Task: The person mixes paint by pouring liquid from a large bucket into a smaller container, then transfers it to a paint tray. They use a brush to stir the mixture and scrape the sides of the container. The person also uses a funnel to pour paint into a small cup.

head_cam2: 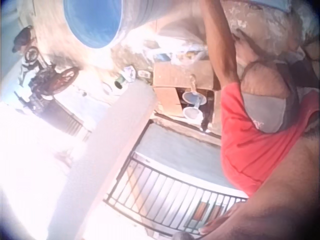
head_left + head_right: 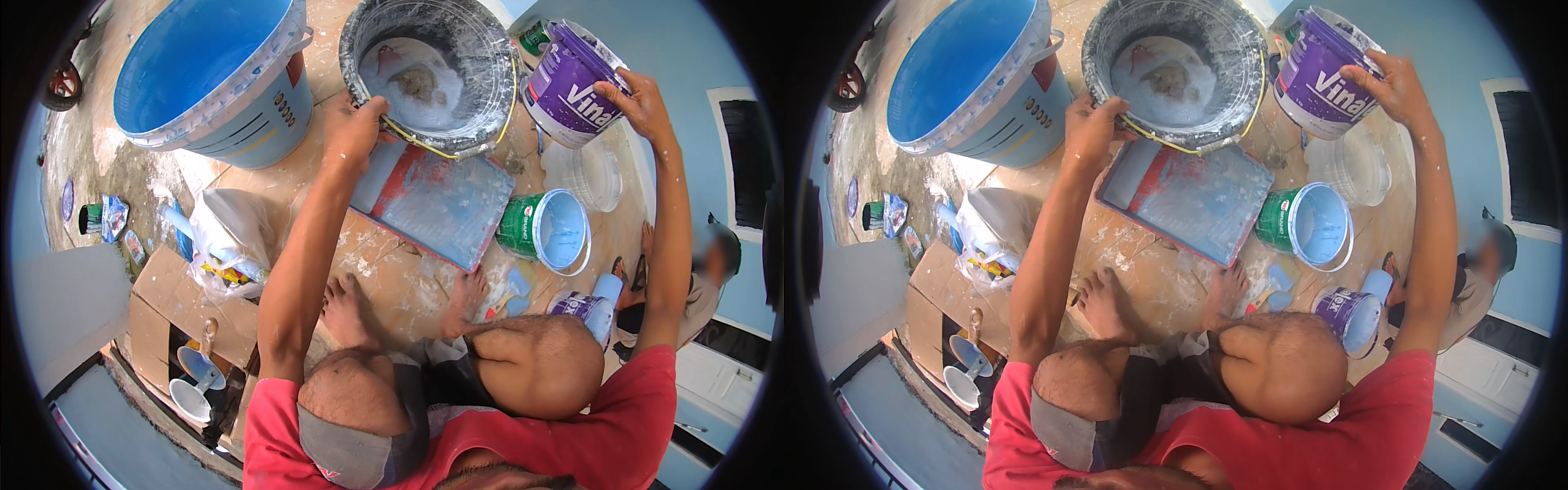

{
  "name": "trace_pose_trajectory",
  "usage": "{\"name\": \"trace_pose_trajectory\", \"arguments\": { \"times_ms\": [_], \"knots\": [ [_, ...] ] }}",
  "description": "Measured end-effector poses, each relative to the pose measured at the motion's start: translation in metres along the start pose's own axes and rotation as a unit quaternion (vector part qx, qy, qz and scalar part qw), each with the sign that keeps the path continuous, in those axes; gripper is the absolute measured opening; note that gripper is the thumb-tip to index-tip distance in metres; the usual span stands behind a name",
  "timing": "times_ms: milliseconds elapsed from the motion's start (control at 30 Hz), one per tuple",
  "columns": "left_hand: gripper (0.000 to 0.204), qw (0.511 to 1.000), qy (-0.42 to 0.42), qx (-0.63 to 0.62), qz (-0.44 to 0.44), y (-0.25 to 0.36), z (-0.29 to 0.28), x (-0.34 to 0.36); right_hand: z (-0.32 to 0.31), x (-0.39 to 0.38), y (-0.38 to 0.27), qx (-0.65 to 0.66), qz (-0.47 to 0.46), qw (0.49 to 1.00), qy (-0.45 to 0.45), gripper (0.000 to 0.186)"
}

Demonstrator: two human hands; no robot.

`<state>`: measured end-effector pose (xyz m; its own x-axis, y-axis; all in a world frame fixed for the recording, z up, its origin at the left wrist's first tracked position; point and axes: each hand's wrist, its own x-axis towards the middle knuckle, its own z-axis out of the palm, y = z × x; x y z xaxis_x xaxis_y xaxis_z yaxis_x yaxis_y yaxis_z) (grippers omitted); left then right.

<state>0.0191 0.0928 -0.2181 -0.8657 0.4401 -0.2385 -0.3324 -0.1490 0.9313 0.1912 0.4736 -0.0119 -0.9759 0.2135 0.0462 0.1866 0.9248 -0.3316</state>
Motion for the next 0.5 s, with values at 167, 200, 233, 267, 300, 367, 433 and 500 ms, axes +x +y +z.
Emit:
{"name": "trace_pose_trajectory", "arguments": {
  "times_ms": [167, 200, 233, 267, 300, 367, 433, 500],
  "knots": [
    [0.031, 1.0, -0.007, 0.026, -0.004, 0.026, -0.01, -0.03, 0.075, -0.024, 0.07, -0.008, 0.049, 0.997, 0.056, 0.051],
    [0.03, 0.999, -0.009, 0.036, -0.007, 0.031, -0.013, -0.037, 0.095, -0.024, 0.076, -0.028, 0.054, 0.996, 0.063, 0.052],
    [0.03, 0.999, -0.011, 0.044, -0.01, 0.036, -0.016, -0.045, 0.114, -0.025, 0.082, -0.048, 0.06, 0.995, 0.07, 0.053],
    [0.03, 0.998, -0.006, 0.057, -0.012, 0.043, -0.019, -0.056, 0.134, -0.02, 0.082, -0.069, 0.07, 0.993, 0.059, 0.051],
    [0.029, 0.999, -0.016, 0.041, -0.025, 0.048, -0.018, -0.067, 0.151, -0.018, 0.083, -0.094, 0.082, 0.991, 0.048, 0.049],
    [0.029, 0.998, -0.039, 0.005, -0.055, 0.053, -0.014, -0.086, 0.184, -0.019, 0.106, -0.109, 0.073, 0.99, 0.045, 0.043],
    [0.03, 0.995, -0.048, 0.001, -0.082, 0.047, -0.013, -0.098, 0.212, -0.027, 0.147, -0.087, 0.031, 0.994, 0.059, 0.038],
    [0.031, 0.992, -0.022, -0.006, -0.122, 0.048, -0.02, -0.121, 0.213, -0.017, 0.105, -0.08, 0.053, 0.995, -0.026, 0.035]
  ]
}}
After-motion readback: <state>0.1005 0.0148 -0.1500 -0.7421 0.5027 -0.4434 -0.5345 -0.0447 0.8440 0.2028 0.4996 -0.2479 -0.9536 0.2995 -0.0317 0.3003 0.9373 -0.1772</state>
